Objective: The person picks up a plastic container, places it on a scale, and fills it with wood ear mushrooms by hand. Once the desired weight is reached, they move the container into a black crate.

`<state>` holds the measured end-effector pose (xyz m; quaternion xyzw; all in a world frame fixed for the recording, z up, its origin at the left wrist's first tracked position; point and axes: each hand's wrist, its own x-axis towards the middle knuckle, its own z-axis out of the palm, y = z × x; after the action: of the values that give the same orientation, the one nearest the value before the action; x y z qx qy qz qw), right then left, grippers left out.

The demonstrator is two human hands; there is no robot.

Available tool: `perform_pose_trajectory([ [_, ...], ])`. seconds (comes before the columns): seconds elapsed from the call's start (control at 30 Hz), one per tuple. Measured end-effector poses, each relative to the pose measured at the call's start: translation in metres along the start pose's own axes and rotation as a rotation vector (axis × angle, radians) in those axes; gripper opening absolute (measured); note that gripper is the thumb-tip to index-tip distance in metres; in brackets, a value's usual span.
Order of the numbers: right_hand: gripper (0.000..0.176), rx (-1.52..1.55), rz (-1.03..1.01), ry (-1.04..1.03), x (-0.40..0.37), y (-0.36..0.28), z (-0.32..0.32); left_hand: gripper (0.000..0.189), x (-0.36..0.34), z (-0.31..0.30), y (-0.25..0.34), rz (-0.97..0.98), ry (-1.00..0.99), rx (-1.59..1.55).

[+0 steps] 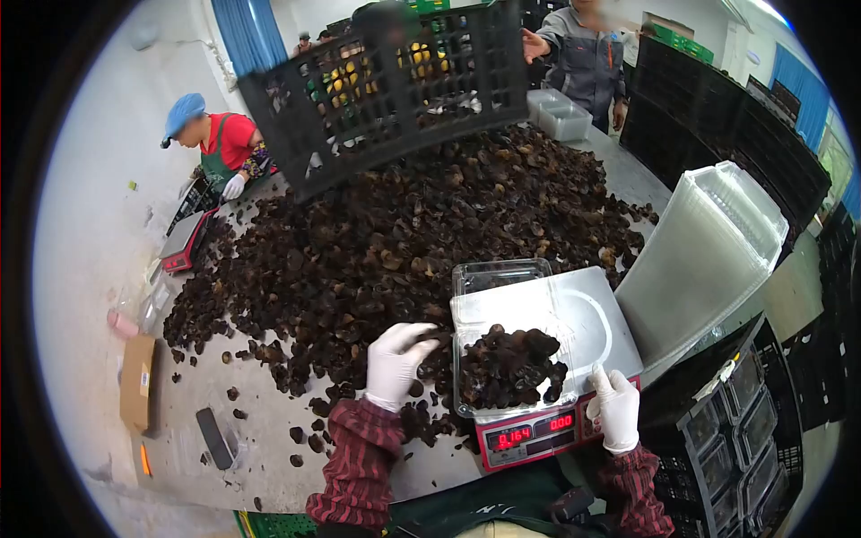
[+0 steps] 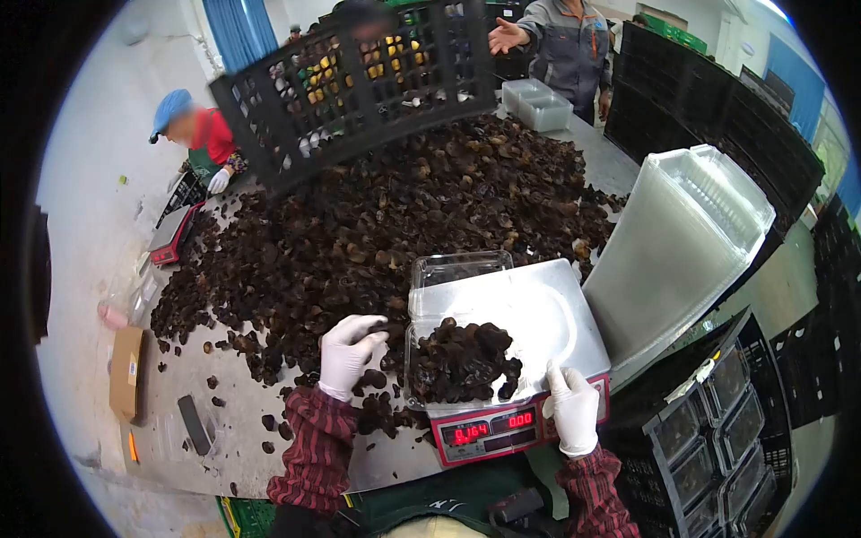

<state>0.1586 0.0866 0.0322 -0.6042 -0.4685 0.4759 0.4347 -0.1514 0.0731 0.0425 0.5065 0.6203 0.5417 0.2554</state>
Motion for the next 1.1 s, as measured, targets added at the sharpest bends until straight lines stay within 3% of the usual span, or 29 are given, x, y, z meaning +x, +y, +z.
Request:
perform_pose_trajectory([
  [0.1,0.036,-0.068,-0.080,-0.022,0.000,0.003,0.006,0.026,-0.001,0.035,0.035,0.436,-0.131,0.193],
  [0.17,0.035,-0.089,-0.075,-0.031,-0.002,0.003,0.011,0.027,0.000,0.058,0.042,0.518,-0.345,0.475],
  [0.23,0.033,-0.217,-0.091,-0.064,-0.003,0.001,0.013,0.026,0.001,0.066,0.043,0.535,-0.248,0.357],
  [0.3,0.036,-0.310,0.005,-0.184,-0.006,-0.003,0.009,0.027,0.009,0.062,0.024,0.444,0.021,0.337],
  [0.37,0.037,-0.228,0.106,-0.269,-0.007,-0.007,0.009,0.033,0.028,0.051,0.016,0.279,0.068,0.622],
  [0.43,0.037,-0.195,0.111,-0.275,-0.005,-0.008,0.008,0.046,0.048,0.047,-0.006,0.039,-0.104,0.579],
  [0.47,0.036,-0.113,0.134,-0.300,-0.004,-0.006,0.009,0.055,0.060,0.050,-0.040,0.050,-0.149,0.346],
  [0.5,0.036,-0.029,0.156,-0.324,-0.002,-0.004,0.008,0.062,0.065,0.048,-0.039,-0.115,-0.245,0.036],
  [0.57,0.039,-0.027,0.180,-0.347,-0.001,-0.003,0.005,0.063,0.062,0.054,-0.036,-0.038,-0.123,-0.384],
  [0.6,0.043,0.036,0.167,-0.369,-0.003,-0.005,0.003,0.060,0.055,0.048,-0.016,-0.057,-0.110,-0.478],
  [0.63,0.048,0.099,0.154,-0.389,-0.004,-0.007,0.001,0.044,0.047,0.045,-0.009,-0.077,-0.095,-0.609],
  [0.67,0.059,0.134,0.092,-0.416,-0.004,0.001,-0.003,0.037,0.038,0.031,-0.016,0.137,-0.186,-0.356],
  [0.7,0.059,0.137,0.091,-0.398,-0.002,0.003,-0.005,0.032,0.028,0.017,-0.025,0.350,-0.269,-0.103],
  [0.77,0.067,0.412,0.264,-0.555,0.000,0.004,-0.012,0.026,-0.005,-0.002,0.013,0.752,-0.248,0.398],
  [0.8,0.065,0.372,0.271,-0.493,-0.002,0.003,-0.008,0.028,-0.026,0.000,0.022,0.591,-0.225,0.387],
  [0.83,0.047,0.229,0.186,-0.527,0.001,0.003,-0.011,0.032,-0.048,0.004,0.020,0.431,-0.209,0.375],
  [0.9,0.028,0.051,0.192,-0.509,-0.004,-0.003,-0.004,0.035,-0.080,0.013,-0.016,-0.306,-0.185,-0.343],
  [0.93,0.020,0.102,0.198,-0.521,-0.002,0.002,-0.004,0.035,-0.083,0.016,0.007,-0.434,-0.194,-0.588],
  [0.97,0.022,0.120,0.121,-0.519,-0.003,0.003,-0.002,0.066,-0.087,0.018,0.003,-0.342,-0.212,-0.490],
  [1.07,0.022,0.158,0.068,-0.533,-0.001,0.008,-0.001,0.072,-0.094,0.025,0.017,-0.365,-0.183,-0.628],
  [1.1,0.022,0.127,0.017,-0.521,0.000,0.012,0.001,0.065,-0.096,0.028,0.027,-0.366,-0.188,-0.648],
])
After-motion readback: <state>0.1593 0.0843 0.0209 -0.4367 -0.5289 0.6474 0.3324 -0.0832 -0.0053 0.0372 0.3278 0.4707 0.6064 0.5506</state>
